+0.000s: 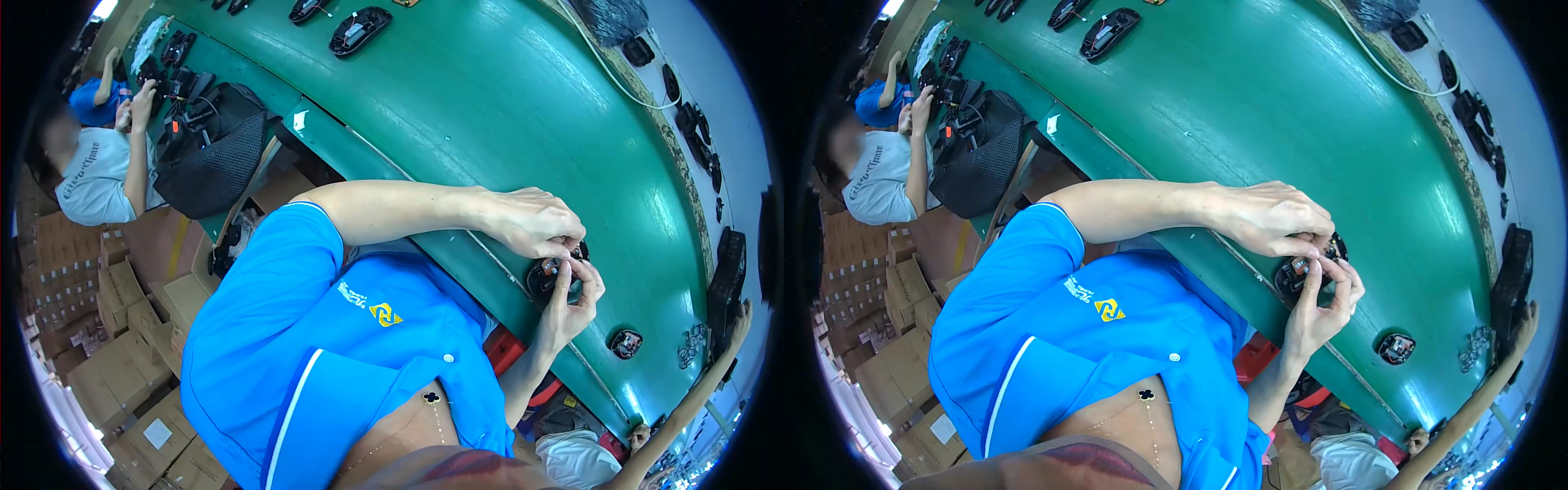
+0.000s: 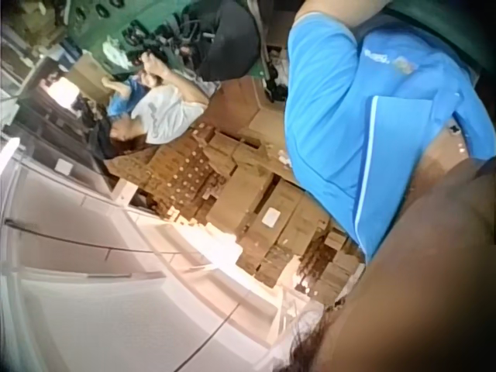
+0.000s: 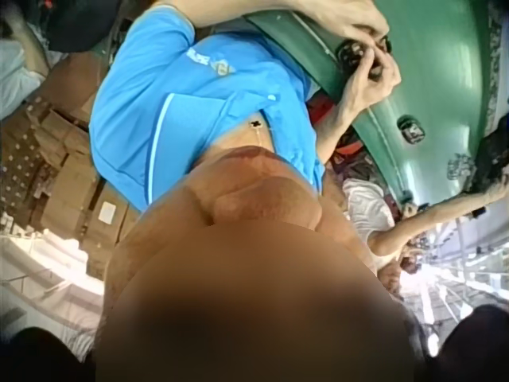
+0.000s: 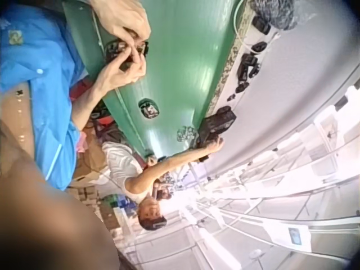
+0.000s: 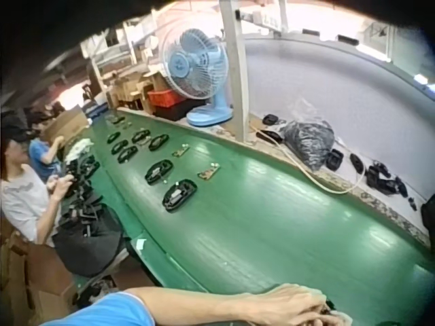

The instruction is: Assemble small electronic components and housings on a production line.

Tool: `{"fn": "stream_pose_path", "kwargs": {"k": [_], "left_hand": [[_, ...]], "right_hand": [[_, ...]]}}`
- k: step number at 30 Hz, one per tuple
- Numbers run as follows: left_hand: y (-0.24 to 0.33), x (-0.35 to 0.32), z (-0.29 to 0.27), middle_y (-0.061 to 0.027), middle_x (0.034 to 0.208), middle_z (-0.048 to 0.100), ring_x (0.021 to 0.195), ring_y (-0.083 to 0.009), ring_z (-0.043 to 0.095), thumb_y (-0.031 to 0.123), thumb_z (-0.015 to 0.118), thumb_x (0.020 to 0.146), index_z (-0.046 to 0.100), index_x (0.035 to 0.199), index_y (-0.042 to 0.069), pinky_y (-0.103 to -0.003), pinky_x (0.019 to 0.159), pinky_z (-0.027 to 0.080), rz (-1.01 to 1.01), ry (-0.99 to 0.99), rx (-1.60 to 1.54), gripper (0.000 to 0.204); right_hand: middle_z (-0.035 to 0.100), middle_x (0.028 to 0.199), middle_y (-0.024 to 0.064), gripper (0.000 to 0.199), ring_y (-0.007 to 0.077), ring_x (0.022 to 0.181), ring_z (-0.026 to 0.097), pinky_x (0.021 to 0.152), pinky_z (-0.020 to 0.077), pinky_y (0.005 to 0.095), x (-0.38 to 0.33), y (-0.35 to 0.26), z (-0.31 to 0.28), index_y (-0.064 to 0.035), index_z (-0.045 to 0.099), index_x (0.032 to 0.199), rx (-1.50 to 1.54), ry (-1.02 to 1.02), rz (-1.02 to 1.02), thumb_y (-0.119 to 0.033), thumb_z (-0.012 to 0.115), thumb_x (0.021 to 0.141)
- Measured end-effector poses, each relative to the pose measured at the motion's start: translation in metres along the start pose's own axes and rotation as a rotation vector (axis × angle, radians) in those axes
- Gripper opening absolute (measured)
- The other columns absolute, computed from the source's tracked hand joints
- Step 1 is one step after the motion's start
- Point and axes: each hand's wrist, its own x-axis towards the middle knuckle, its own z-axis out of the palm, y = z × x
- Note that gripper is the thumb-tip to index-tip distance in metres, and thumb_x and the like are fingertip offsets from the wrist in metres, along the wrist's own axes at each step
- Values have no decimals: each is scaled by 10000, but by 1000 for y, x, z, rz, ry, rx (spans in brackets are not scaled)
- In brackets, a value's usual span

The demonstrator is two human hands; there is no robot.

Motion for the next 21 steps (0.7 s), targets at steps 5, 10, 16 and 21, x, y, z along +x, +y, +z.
{"fn": "stream_pose_path", "kwargs": {"k": [5, 10, 16, 21], "left_hand": [[-7, 5, 3, -60, 946, 683, 787, -244, 637, 180, 665, 931, 702, 933, 85, -374, 686, 517, 83, 3, -32, 102], [-20, 7, -11, -56, 1035, 632, 1003, -227, 568, 183, 678, 936, 713, 1088, 100, -332, 893, 473, 82, 75, -15, 176], [-23, 13, 18, -79, 1141, 575, 1059, -239, 520, 223, 717, 886, 671, 1210, 117, -366, 940, 427, -25, 84, 134, 343], [-18, 19, 22, -87, 1137, 563, 1059, -250, 512, 238, 731, 862, 656, 1231, 123, -398, 949, 408, -105, 38, 206, 393]], "right_hand": [[660, 1007, 66, 51, 249, 1081, 558, 982, 428, 371, 2, -2, -6, -80, 704, 952, -10, -27, -5, -104, 724, 911], [669, 975, 29, 82, 233, 1056, 539, 983, 393, 375, 14, -6, -7, -105, 708, 900, 14, -44, -57, -112, 747, 829], [643, 1004, -8, 94, 231, 1090, 520, 1035, 318, 448, 15, -7, -28, -110, 680, 872, -177, -133, -133, -108, 733, 795], [615, 1008, 7, 107, 248, 1101, 516, 1041, 297, 480, 25, -12, -41, -104, 648, 847, -399, -265, -256, -92, 720, 768]]}}
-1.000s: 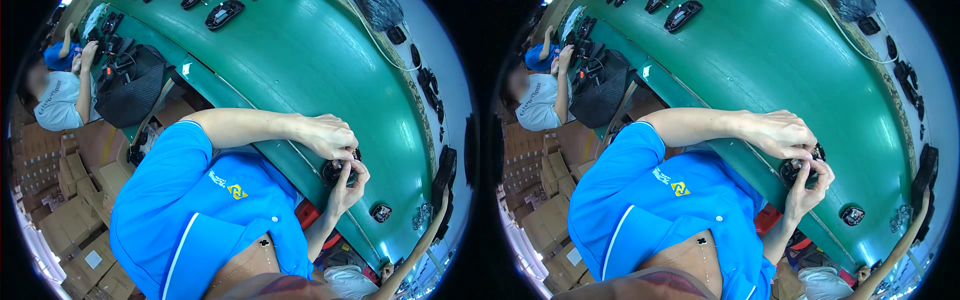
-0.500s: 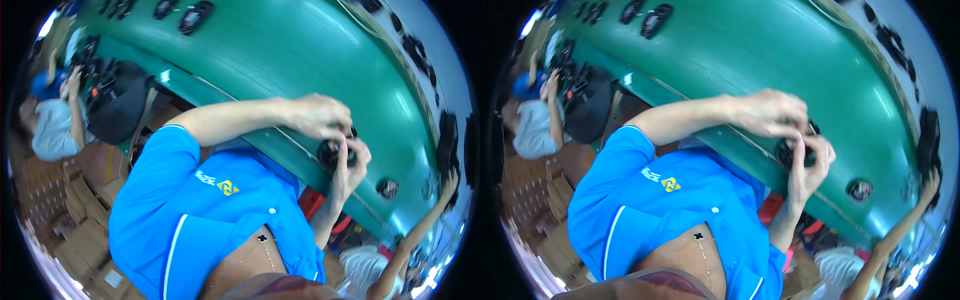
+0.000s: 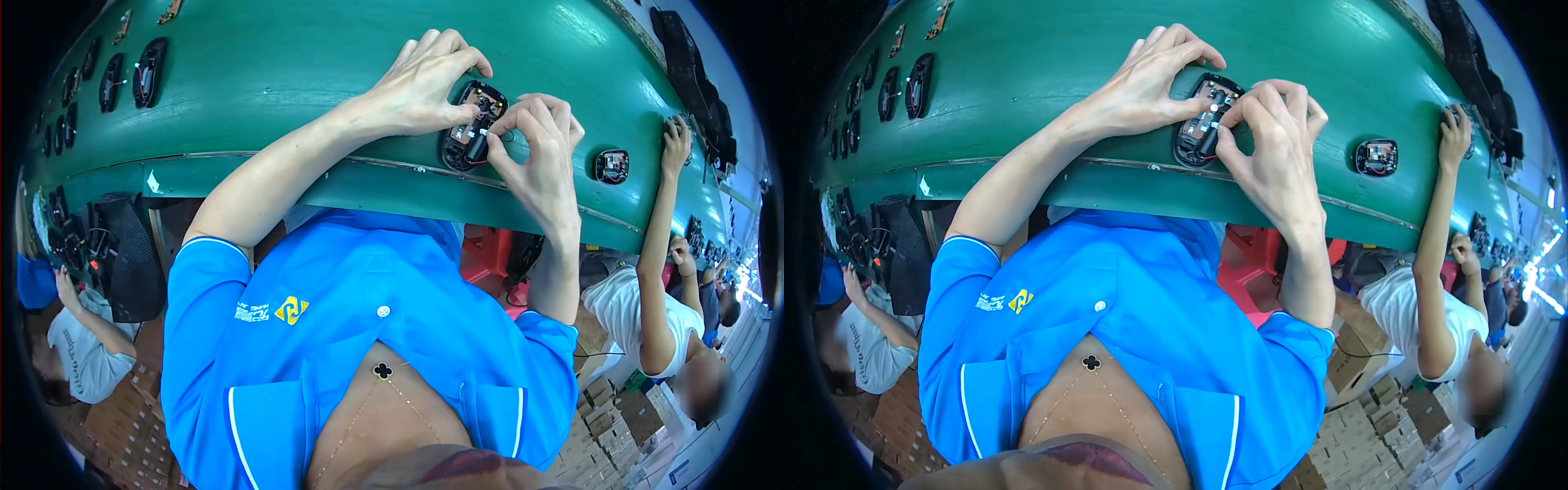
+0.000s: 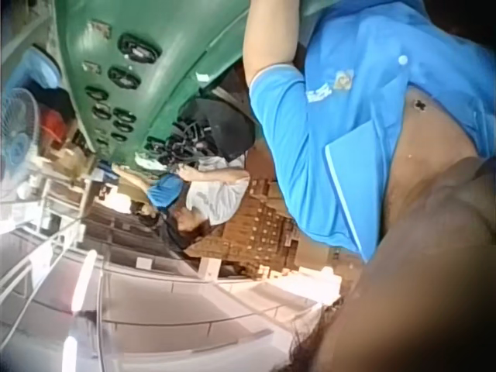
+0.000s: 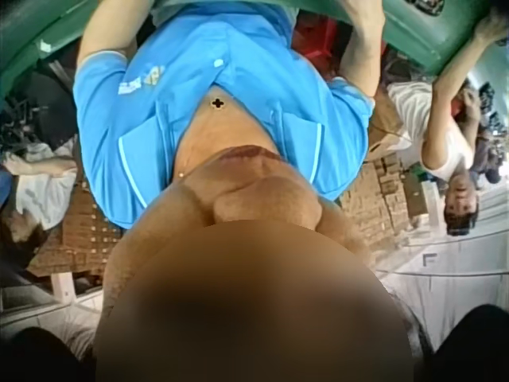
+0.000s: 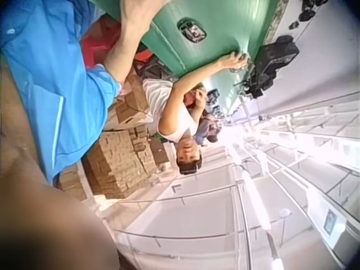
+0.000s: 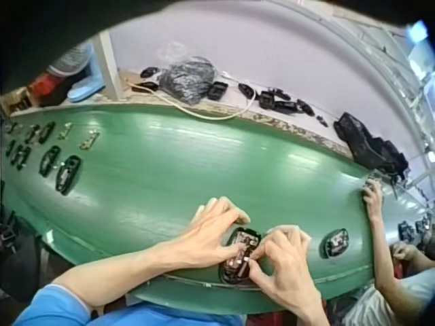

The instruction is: Assemble small electronic components and housings on a production line.

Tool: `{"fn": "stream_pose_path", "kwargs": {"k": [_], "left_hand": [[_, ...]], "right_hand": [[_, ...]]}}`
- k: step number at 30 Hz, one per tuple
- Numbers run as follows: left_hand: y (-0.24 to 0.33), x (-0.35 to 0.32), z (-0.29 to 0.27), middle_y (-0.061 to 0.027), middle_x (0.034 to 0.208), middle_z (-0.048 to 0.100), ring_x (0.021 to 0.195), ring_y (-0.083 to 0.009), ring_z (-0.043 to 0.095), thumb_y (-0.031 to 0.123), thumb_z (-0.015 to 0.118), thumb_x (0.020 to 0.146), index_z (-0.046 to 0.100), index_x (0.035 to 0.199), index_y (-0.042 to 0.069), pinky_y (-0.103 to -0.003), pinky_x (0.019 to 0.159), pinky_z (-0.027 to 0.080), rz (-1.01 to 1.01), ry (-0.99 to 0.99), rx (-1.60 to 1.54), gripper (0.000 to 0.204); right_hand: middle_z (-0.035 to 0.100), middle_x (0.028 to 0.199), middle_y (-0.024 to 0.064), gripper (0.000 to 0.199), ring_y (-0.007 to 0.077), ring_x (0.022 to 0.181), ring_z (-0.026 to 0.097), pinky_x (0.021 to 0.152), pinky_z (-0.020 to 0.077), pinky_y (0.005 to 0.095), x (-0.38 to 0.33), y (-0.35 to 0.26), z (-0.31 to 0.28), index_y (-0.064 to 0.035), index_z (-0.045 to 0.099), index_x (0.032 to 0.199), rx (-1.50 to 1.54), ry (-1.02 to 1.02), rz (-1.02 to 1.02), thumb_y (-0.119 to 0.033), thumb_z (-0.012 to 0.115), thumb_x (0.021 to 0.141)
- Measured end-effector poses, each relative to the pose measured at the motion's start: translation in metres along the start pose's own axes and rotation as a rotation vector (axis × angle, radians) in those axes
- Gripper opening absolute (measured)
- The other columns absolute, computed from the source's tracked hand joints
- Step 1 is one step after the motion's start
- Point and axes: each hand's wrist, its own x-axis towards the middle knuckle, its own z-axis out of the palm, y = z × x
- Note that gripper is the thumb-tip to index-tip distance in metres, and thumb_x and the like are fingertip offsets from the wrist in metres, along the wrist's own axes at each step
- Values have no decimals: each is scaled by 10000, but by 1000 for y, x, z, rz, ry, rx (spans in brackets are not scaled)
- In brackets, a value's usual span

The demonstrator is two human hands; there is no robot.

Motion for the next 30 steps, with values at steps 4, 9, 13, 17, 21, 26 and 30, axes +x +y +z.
{"fn": "stream_pose_path", "kwargs": {"k": [4, 9, 13, 17, 21, 26, 30], "left_hand": [[-1, 2, 2, -90, 1114, 560, 1054, -256, 515, 235, 733, 855, 655, 1220, 121, -407, 948, 403, -18, -19, 39, 391], [-4, 5, 6, -143, 1085, 564, 1050, -310, 522, 242, 757, 786, 669, 1150, 77, -430, 930, 408, -22, 10, -6, 409], [-5, 5, 8, -136, 1093, 573, 1058, -312, 527, 242, 761, 783, 677, 1124, 82, -428, 932, 407, -1, 37, -14, 386], [-4, 4, 9, -132, 1095, 580, 1062, -304, 528, 242, 764, 779, 681, 1117, 79, -423, 934, 406, 1, 50, -11, 384], [-6, 4, 14, -129, 1090, 583, 1061, -297, 529, 234, 763, 779, 683, 1109, 75, -415, 932, 403, 14, 71, -1, 375], [-7, 4, 16, -126, 1077, 587, 1054, -291, 528, 218, 762, 781, 685, 1101, 69, -408, 925, 398, 27, 80, -7, 361], [-7, 4, 16, -125, 1068, 589, 1050, -289, 527, 208, 764, 783, 687, 1100, 68, -406, 920, 395, 29, 69, -19, 355]], "right_hand": [[596, 996, 33, 113, 261, 1103, 518, 1036, 306, 481, 11, -4, -6, -93, 625, 831, -115, -68, -118, -83, 707, 754], [580, 970, 66, 106, 273, 1109, 523, 1043, 314, 494, 23, -9, -11, -74, 612, 813, -181, -158, -246, -84, 694, 748], [589, 1007, 50, 155, 269, 1152, 516, 1067, 311, 475, 28, -10, -11, -83, 607, 844, -271, -217, -293, -62, 707, 728], [593, 1018, 57, 154, 278, 1157, 517, 1084, 316, 490, 35, -20, -13, -79, 611, 844, -364, -275, -333, -69, 713, 730], [596, 1031, 65, 153, 283, 1166, 514, 1100, 315, 499, 39, -20, -15, -76, 617, 853, -386, -304, -362, -72, 714, 734], [596, 1019, 81, 127, 272, 1131, 513, 1103, 312, 499, 41, -17, -17, -59, 645, 878, -381, -317, -402, -88, 694, 764], [594, 1004, 89, 122, 256, 1092, 515, 1097, 309, 493, 41, -18, -19, -46, 666, 903, -397, -325, -441, -104, 669, 796]]}}
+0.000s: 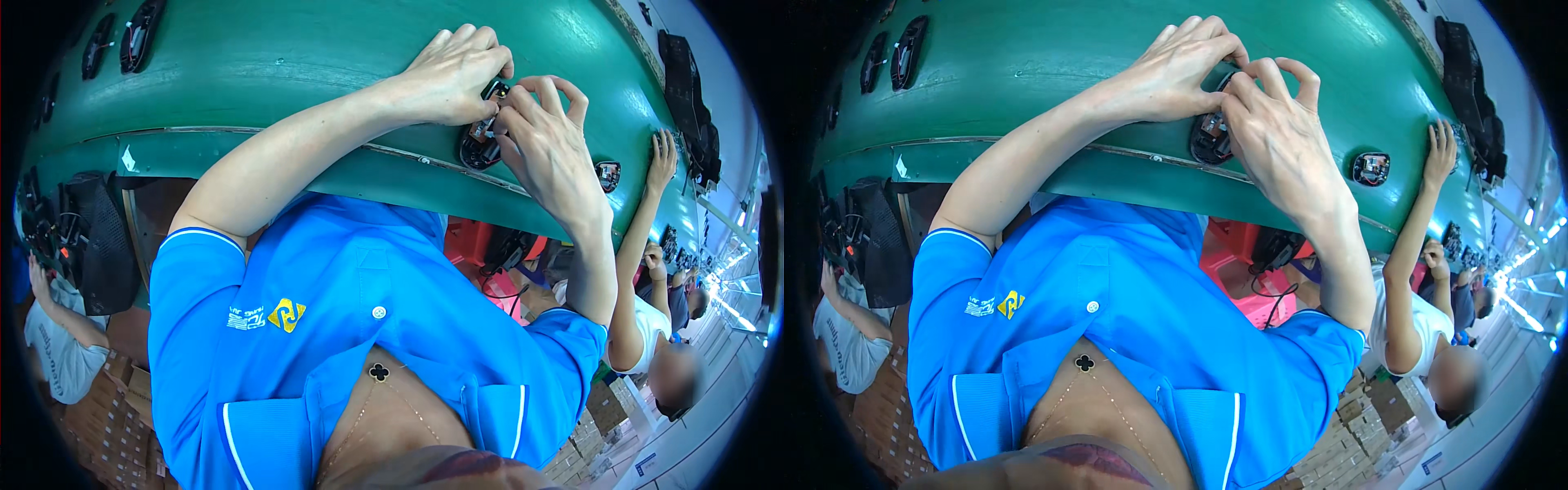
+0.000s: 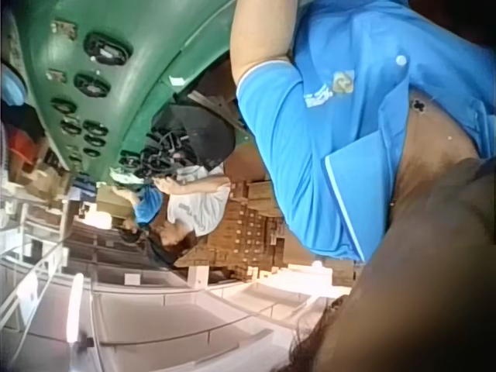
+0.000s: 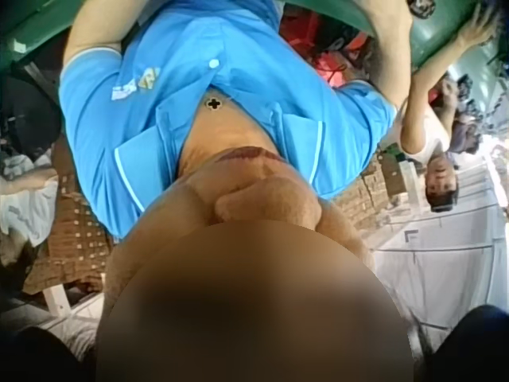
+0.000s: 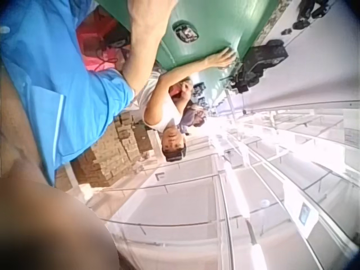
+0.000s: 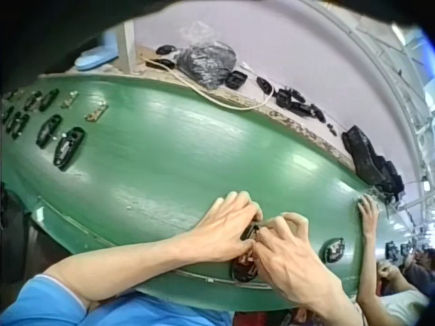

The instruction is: Assemble small electronic components and housings on a production line.

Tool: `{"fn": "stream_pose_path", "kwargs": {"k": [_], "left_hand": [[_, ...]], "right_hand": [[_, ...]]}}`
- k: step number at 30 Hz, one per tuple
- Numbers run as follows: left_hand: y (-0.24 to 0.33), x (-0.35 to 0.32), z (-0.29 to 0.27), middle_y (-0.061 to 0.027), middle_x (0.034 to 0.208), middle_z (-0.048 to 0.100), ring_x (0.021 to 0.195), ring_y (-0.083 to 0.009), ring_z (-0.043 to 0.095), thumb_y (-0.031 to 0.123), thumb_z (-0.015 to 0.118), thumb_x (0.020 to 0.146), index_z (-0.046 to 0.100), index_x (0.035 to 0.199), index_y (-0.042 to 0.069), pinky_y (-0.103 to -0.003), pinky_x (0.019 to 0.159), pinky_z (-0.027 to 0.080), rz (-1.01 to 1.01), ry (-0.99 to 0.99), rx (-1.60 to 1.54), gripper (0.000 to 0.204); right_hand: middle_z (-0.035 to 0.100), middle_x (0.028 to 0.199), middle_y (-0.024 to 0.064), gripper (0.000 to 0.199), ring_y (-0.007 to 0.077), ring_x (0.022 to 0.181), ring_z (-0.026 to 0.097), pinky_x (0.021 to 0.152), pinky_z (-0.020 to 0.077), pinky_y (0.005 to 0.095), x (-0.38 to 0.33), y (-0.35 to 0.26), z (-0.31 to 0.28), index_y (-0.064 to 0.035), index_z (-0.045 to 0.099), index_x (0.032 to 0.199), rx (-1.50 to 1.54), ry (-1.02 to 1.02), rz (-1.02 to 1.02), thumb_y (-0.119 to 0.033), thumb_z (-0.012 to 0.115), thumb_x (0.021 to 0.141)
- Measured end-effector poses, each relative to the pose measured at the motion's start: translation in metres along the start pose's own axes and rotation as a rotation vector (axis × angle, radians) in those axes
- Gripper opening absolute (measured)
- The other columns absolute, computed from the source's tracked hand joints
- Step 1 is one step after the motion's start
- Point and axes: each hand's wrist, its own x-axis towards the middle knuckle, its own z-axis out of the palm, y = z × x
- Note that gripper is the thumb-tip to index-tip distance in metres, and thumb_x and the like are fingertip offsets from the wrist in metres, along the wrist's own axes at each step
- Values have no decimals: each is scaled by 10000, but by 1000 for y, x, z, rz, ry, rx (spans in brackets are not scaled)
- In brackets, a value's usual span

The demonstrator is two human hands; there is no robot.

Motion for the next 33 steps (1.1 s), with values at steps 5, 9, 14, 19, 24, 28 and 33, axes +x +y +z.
{"fn": "stream_pose_path", "kwargs": {"k": [5, 9, 14, 19, 24, 28, 33], "left_hand": [[-1, 0, 2, -125, 1066, 591, 1046, -287, 528, 202, 769, 783, 688, 1106, 69, -405, 915, 393, 2, -6, 13, 359], [0, 1, 3, -127, 1066, 593, 1045, -287, 528, 206, 773, 782, 688, 1110, 66, -406, 917, 395, 4, 5, 24, 366], [0, 1, 5, -128, 1075, 597, 1045, -289, 531, 201, 768, 786, 688, 1105, 63, -408, 921, 397, 14, 12, 5, 356], [1, 2, 7, -132, 1086, 601, 1051, -293, 534, 197, 767, 786, 689, 1104, 60, -410, 926, 399, -3, -6, 11, 355], [0, 2, 7, -134, 1097, 602, 1061, -295, 536, 187, 763, 780, 689, 1103, 59, -410, 928, 399, -8, -10, 4, 355], [1, 3, 10, -135, 1095, 603, 1062, -296, 536, 187, 766, 767, 690, 1112, 52, -409, 928, 400, -30, -4, 16, 379], [-1, 3, 16, -90, 1065, 574, 1017, -272, 527, 157, 744, 751, 664, 1134, 83, -404, 916, 409, 0, 51, 18, 398]], "right_hand": [[588, 1027, 80, 134, 247, 1104, 510, 1100, 299, 483, -2, -1, -2, -50, 661, 939, -38, -12, -30, -118, 645, 825], [579, 1040, 76, 153, 241, 1106, 507, 1099, 295, 474, -4, 0, -1, -50, 653, 959, -41, 3, -23, -143, 627, 839], [572, 1043, 74, 160, 234, 1087, 508, 1090, 296, 465, -4, -1, 0, -53, 646, 958, -85, -22, -36, -162, 613, 845], [573, 1035, 76, 159, 232, 1068, 505, 1081, 300, 459, -2, -5, 1, -57, 648, 940, -191, -44, -83, -180, 600, 851], [579, 1024, 81, 147, 230, 1052, 503, 1051, 314, 448, 2, -1, 2, -56, 656, 937, -166, -48, -102, -159, 615, 841], [584, 1060, 52, 183, 247, 1101, 504, 1071, 317, 437, -4, 2, 8, -72, 650, 931, -53, -58, 19, -143, 727, 782], [598, 981, 30, 131, 215, 1034, 503, 996, 340, 395, -5, 23, 8, -98, 685, 850, 166, -180, 158, -182, 771, 799]]}}
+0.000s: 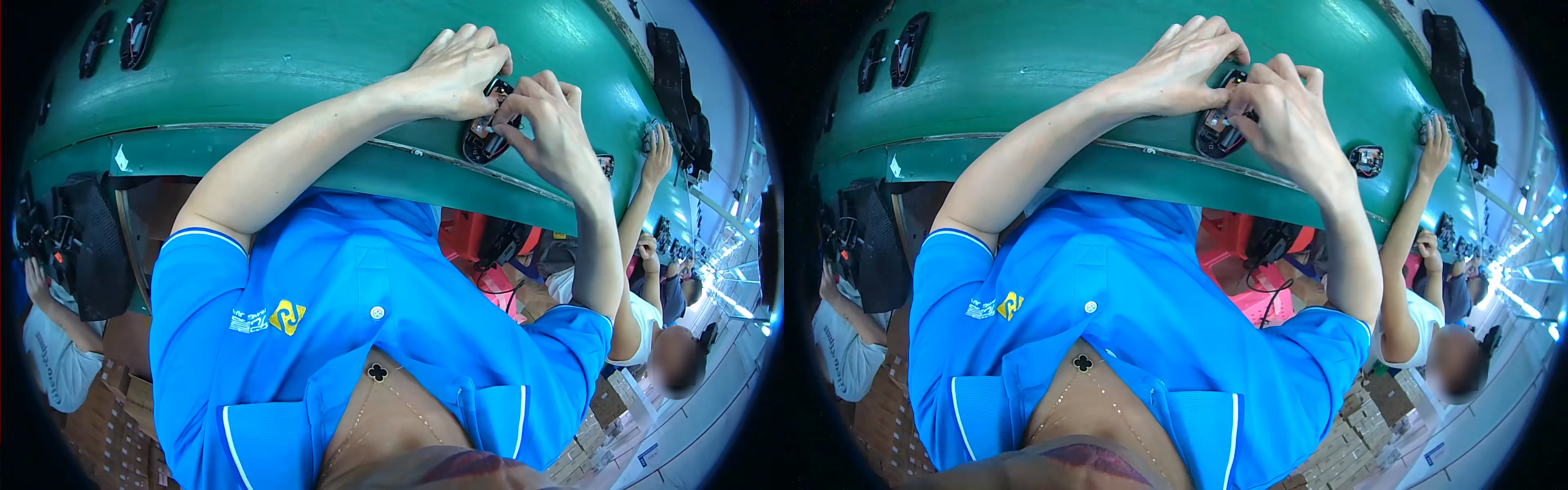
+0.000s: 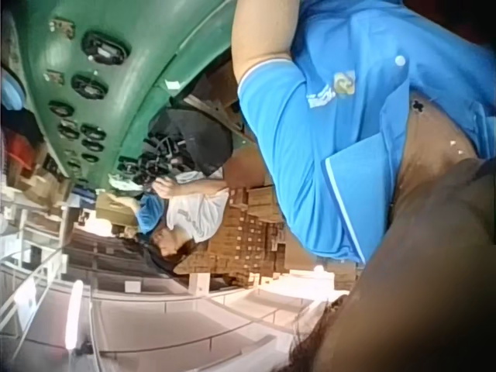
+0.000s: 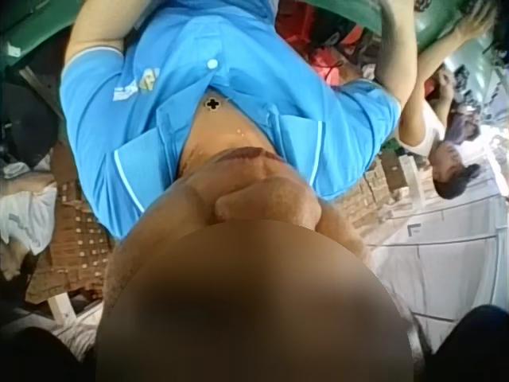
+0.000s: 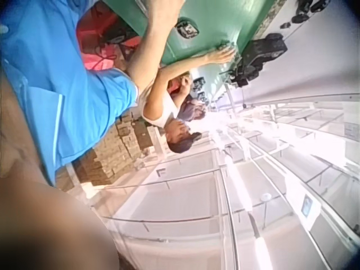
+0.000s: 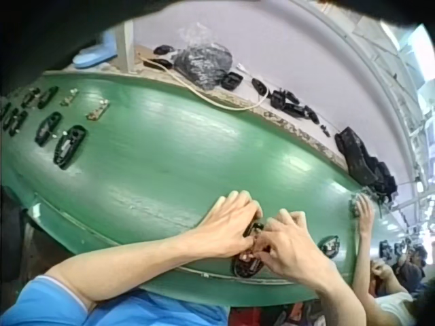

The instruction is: Assemble small electronic components and housings on a production line.

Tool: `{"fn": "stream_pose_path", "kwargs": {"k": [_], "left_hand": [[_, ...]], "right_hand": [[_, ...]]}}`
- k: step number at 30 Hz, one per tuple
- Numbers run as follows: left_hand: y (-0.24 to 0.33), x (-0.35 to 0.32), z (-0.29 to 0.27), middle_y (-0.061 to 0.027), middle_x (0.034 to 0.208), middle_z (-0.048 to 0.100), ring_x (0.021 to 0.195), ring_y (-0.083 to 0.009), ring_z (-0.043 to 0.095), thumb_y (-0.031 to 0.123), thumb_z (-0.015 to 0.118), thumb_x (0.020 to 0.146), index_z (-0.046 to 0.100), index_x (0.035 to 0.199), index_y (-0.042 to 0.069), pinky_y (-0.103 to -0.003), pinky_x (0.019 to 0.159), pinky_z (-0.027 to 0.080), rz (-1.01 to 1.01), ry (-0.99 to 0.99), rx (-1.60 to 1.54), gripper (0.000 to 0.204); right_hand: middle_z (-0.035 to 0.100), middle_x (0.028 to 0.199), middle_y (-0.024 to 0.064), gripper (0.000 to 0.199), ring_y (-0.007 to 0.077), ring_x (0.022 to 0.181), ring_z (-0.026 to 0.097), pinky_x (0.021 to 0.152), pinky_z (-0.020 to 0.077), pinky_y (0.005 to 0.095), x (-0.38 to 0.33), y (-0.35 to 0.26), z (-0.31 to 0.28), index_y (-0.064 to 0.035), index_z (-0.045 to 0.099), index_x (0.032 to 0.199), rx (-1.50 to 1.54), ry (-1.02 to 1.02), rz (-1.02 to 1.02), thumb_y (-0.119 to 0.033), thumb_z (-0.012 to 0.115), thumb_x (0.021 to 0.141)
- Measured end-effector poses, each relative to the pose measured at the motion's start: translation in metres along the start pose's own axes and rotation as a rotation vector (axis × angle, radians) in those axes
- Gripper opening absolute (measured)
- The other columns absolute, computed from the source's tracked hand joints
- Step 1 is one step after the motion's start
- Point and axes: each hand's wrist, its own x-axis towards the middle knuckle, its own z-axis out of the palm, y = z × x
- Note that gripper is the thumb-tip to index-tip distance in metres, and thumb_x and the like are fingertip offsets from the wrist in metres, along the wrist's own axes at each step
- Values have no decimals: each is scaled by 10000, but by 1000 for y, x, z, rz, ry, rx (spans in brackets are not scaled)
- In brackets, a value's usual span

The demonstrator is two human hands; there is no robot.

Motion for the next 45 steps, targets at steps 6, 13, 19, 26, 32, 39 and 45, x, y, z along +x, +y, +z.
{"fn": "stream_pose_path", "kwargs": {"k": [6, 13, 19, 26, 32, 39, 45], "left_hand": [[4, 2, 0, -91, 1077, 574, 1030, -276, 527, 162, 746, 749, 661, 1143, 81, -406, 924, 411, -4, -42, 22, 412], [4, 2, 1, -95, 1099, 576, 1038, -281, 529, 170, 746, 748, 654, 1156, 80, -400, 918, 421, -29, -74, 17, 428], [5, 4, 1, -100, 1116, 576, 1037, -287, 532, 179, 748, 756, 649, 1161, 81, -402, 923, 427, -33, -92, 23, 428], [2, 3, 5, -142, 1123, 599, 1047, -301, 539, 223, 751, 772, 675, 1115, 43, -429, 947, 411, -10, -27, -28, 395], [6, 10, 4, -145, 1143, 574, 1060, -302, 526, 240, 718, 822, 647, 1151, 48, -431, 951, 411, -35, -109, 36, 388], [11, 15, -6, -157, 1136, 510, 1043, -314, 496, 252, 665, 847, 577, 1194, 55, -411, 941, 401, -46, -201, 23, 409], [13, 14, -8, -153, 1118, 514, 1024, -314, 500, 253, 672, 841, 584, 1183, 56, -411, 932, 400, -39, -200, -3, 404]], "right_hand": [[601, 901, 8, 148, 184, 961, 500, 928, 342, 355, 1, 16, 4, -120, 714, 782, 198, -92, 106, -230, 806, 819], [600, 881, 3, 148, 176, 929, 511, 916, 346, 341, 4, 10, -3, -118, 735, 803, 241, -166, 203, -239, 819, 819], [615, 914, 8, 105, 184, 931, 522, 918, 355, 333, -6, 4, 2, -117, 742, 854, 267, 19, 183, -199, 800, 823], [621, 993, 20, 118, 197, 931, 525, 919, 372, 330, -29, 1, 33, -113, 747, 948, 400, 249, 164, -146, 771, 836], [591, 1028, 28, 173, 205, 897, 497, 876, 414, 325, -44, 4, 70, -123, 755, 1029, 576, 458, 131, -103, 745, 858], [570, 984, 22, 172, 201, 872, 479, 828, 437, 315, -44, 8, 71, -130, 748, 1025, 463, 454, 28, -59, 713, 872], [576, 962, 18, 160, 202, 865, 473, 834, 434, 317, -41, 5, 75, -132, 739, 1015, 439, 492, 18, -54, 695, 883]]}}
